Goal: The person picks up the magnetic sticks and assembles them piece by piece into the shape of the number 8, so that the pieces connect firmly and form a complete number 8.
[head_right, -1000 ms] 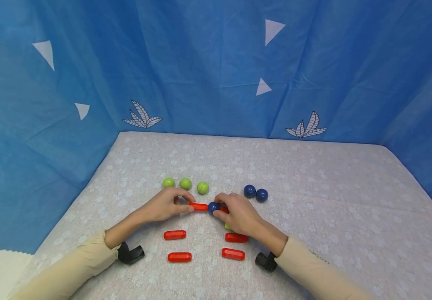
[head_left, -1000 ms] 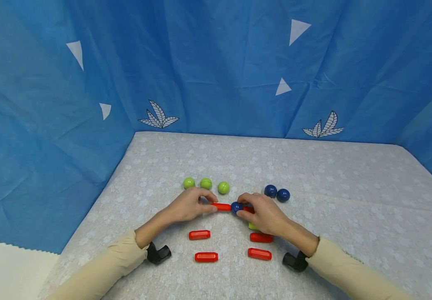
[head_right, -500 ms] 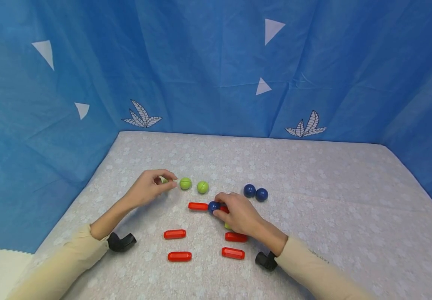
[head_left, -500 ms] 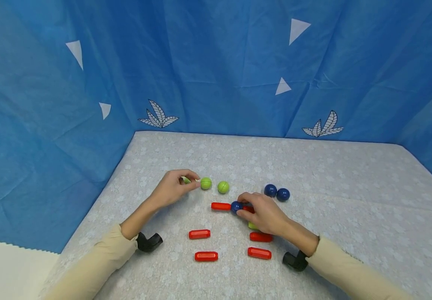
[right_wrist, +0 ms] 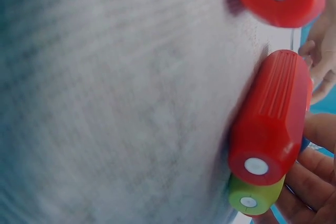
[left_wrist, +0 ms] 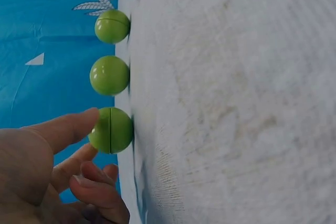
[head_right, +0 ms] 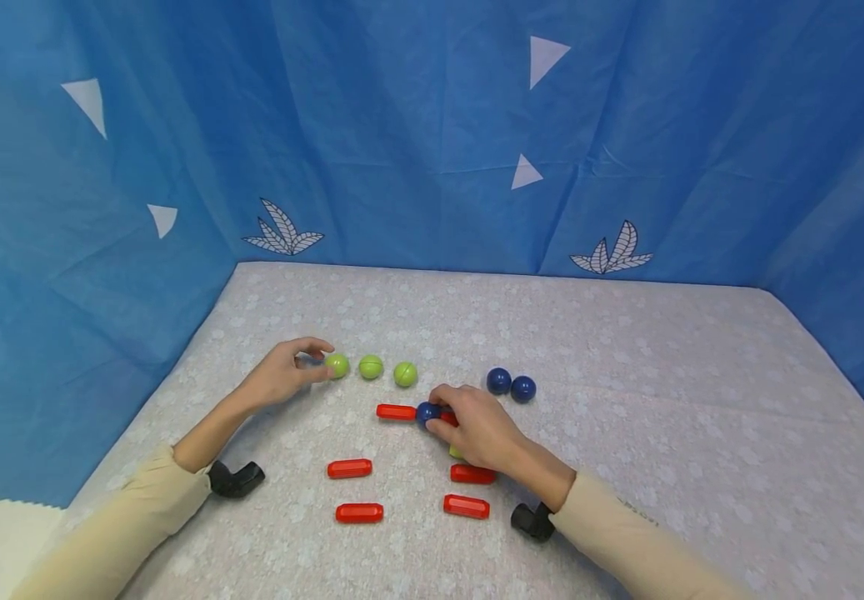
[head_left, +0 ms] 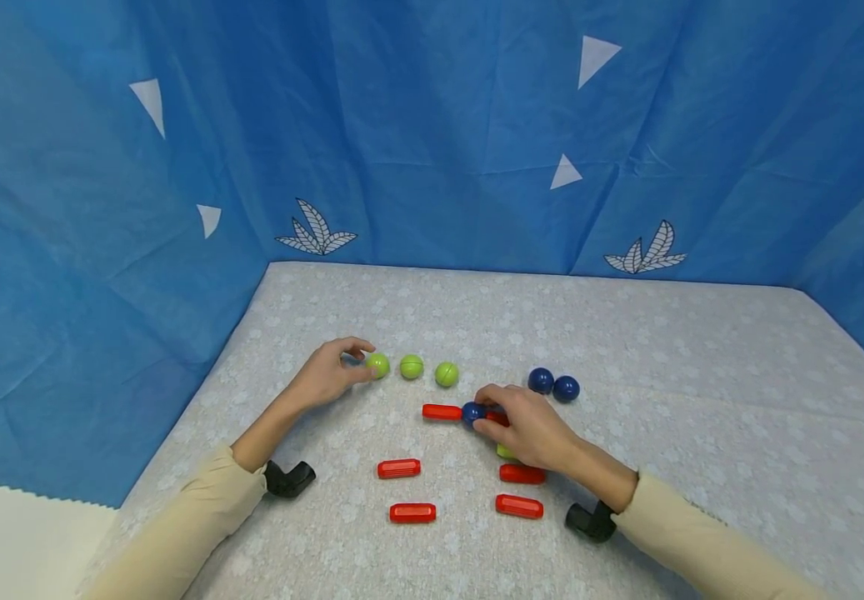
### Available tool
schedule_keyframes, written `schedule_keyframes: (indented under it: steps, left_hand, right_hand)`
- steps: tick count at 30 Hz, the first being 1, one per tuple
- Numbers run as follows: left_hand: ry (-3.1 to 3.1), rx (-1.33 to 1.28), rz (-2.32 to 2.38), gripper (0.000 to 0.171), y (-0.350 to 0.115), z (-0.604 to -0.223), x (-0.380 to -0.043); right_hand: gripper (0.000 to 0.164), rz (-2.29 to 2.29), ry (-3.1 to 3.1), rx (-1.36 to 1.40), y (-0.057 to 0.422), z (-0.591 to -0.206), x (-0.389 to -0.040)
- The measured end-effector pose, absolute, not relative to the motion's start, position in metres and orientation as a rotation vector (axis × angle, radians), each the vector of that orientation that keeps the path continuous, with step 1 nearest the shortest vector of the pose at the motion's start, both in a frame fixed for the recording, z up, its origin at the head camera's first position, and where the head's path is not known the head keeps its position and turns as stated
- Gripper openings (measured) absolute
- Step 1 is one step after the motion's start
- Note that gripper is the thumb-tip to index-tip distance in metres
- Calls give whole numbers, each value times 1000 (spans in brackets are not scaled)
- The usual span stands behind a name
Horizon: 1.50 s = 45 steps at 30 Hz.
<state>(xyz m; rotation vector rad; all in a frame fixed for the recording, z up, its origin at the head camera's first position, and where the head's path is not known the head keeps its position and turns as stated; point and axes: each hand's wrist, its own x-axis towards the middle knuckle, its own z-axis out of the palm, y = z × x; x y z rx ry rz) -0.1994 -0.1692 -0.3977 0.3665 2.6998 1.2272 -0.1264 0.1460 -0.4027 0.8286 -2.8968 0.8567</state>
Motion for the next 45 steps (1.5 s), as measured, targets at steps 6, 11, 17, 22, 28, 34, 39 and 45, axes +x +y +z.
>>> schedule_keyframes:
  steps: [6, 11, 17, 22, 28, 34, 39, 45]
  left_hand:
    - [2707, 354, 1199, 39, -166, -399, -198]
    - [2714, 371, 1202, 36, -164, -401, -200]
    - [2712, 356, 1214, 37, -164, -404, -201]
    - [2709, 364, 1217, 43, -164, -405, -200]
    - [2690, 382, 1258, 39, -166, -405, -195]
    - [2637, 463, 1279, 34, -165, -398, -181]
    - [2565, 540, 1270, 32, -159, -392, -166]
    - [2510, 634, 1240, 28, -149, -395, -155]
  right_hand:
    - [25, 854, -2910, 820, 146, -402, -125]
    - [26, 847, -2919, 814, 146, -402, -126]
    - [25, 844, -2914, 825, 145, -402, -127]
    - [25, 841, -2929, 816, 146, -403, -127]
    - [26, 833, -2920, 823, 146, -403, -127]
    - [27, 823, -2920, 818, 147, -403, -127]
    - [26, 837, -2902, 835, 147, -402, -126]
    - [26, 847, -2893, 848, 146, -402, -127]
